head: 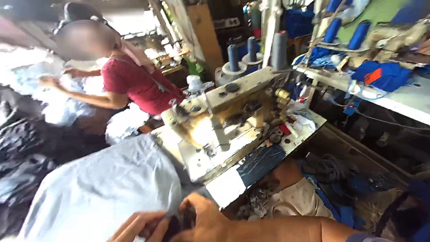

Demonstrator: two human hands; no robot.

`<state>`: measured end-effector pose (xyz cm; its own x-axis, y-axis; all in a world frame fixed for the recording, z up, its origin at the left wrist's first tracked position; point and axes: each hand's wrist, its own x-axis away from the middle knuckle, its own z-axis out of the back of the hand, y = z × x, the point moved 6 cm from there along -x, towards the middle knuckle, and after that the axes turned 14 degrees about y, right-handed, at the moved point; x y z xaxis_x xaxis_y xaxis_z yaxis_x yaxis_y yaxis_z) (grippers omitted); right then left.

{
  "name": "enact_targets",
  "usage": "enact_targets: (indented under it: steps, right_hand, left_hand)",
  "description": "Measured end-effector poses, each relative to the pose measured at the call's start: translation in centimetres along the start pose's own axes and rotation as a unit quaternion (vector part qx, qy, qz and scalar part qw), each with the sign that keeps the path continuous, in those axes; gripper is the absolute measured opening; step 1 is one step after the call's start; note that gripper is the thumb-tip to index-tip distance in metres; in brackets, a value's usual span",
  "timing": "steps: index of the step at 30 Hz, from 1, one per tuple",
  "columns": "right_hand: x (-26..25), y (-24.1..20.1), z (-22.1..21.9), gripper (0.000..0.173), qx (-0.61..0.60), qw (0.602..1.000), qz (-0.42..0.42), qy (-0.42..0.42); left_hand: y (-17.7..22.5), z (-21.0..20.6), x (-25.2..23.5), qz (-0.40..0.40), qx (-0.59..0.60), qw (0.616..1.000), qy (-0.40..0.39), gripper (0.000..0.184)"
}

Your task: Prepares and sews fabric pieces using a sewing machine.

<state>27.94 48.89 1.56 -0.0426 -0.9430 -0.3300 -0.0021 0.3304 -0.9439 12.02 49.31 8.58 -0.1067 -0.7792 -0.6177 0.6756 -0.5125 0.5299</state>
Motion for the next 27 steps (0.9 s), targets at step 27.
enact_targets:
  steps: [27]
  right_hand:
    - [-0.1,0.4,9.0,0.009,-0.123,0.951,-0.169,-0.229]
  left_hand:
    - [2.2,6.7,-4.4,-0.019,-0.096,0.985,0.139,0.020]
